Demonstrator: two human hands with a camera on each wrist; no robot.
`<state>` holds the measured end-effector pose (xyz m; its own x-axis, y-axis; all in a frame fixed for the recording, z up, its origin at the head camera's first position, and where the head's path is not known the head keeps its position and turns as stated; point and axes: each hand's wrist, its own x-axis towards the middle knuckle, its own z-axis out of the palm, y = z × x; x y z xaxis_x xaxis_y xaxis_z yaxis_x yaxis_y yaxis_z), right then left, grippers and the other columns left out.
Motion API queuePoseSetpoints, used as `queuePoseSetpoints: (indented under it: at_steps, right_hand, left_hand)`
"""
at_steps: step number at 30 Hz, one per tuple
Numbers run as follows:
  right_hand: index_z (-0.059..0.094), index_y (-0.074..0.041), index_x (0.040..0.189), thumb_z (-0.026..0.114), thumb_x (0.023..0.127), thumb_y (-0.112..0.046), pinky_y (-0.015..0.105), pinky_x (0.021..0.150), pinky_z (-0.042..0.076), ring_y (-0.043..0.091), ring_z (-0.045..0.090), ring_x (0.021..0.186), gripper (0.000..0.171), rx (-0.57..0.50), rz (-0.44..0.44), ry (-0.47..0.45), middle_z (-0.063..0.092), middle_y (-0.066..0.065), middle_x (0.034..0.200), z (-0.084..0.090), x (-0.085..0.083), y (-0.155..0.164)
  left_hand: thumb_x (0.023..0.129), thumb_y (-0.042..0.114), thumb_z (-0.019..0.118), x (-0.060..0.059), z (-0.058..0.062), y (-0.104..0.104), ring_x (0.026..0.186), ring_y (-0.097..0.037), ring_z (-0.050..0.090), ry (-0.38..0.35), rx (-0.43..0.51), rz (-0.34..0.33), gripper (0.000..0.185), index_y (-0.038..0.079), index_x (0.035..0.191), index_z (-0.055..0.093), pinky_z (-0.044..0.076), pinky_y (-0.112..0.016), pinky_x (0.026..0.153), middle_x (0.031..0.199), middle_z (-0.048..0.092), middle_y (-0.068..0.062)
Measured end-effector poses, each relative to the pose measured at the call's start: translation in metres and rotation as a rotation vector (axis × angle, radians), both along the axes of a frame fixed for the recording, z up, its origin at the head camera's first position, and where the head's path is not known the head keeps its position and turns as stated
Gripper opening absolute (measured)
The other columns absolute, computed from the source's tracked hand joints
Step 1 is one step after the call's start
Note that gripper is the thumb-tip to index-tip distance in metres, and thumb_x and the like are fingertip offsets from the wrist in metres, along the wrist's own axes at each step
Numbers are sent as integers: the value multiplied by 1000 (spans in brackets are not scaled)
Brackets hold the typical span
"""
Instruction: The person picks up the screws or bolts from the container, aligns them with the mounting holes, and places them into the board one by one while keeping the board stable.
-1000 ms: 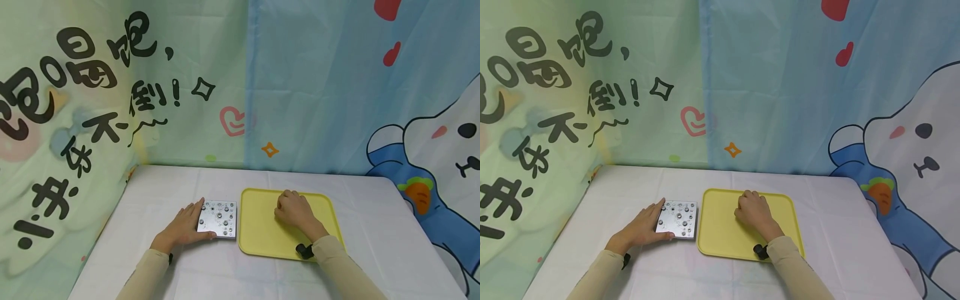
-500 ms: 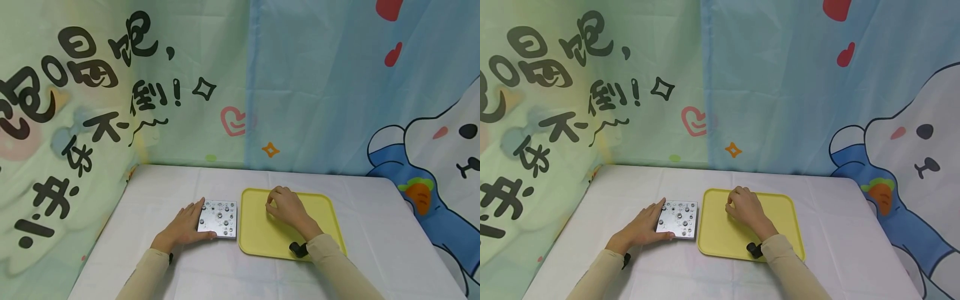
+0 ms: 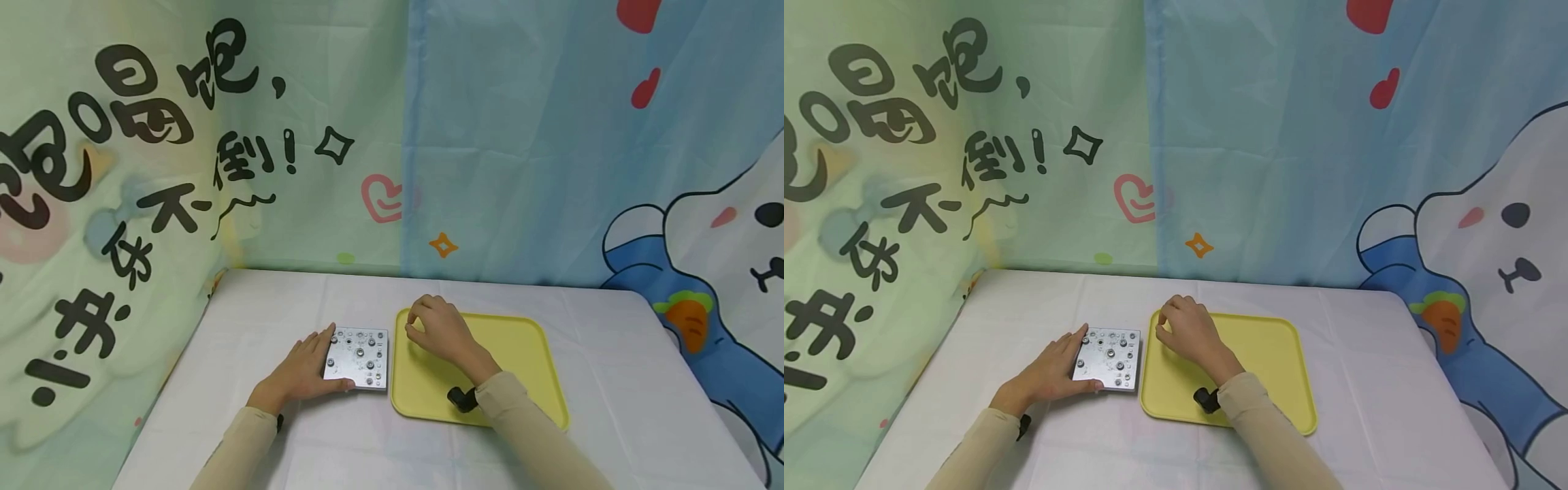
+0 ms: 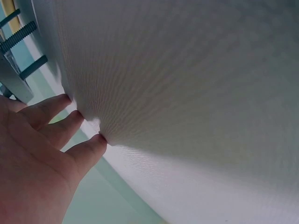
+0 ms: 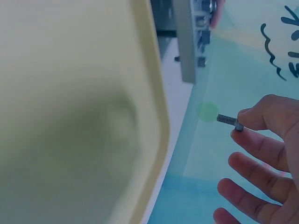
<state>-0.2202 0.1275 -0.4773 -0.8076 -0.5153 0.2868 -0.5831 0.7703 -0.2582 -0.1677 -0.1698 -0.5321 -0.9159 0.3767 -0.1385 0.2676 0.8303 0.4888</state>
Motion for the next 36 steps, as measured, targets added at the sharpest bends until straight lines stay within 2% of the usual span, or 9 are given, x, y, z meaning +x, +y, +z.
queuePoseSetpoints:
  at_steps: [7,20,26,36]
  right_hand:
    - [69,-14,84,73,89,-17,43,73,52,28,60,95,8,-6,34,-13,65,5,104,6,-2,-25]
    - [70,-17,85,70,92,-21,42,81,52,24,60,100,8,-3,93,-77,65,4,108,-5,-11,-65]
    - [71,-17,87,69,93,-22,38,78,52,22,60,98,8,20,109,-89,65,3,109,-8,-13,-74]
    - [73,-17,91,69,94,-23,39,82,52,21,59,99,8,66,87,-136,65,2,110,-12,-14,-79]
  left_hand:
    - [76,79,65,0,0,-1,146,-39,25,6,3,-1,123,7,161,12,17,-56,119,161,28,-16]
    - [78,78,64,1,2,-1,146,-40,26,11,5,-5,121,6,161,12,19,-58,118,160,28,-16]
    - [77,81,61,-1,-1,-1,146,-39,25,17,-4,-12,123,7,161,11,19,-57,118,161,27,-14]
    - [77,80,62,-1,0,-2,147,-38,25,10,-8,-14,123,7,161,10,19,-56,118,162,26,-14]
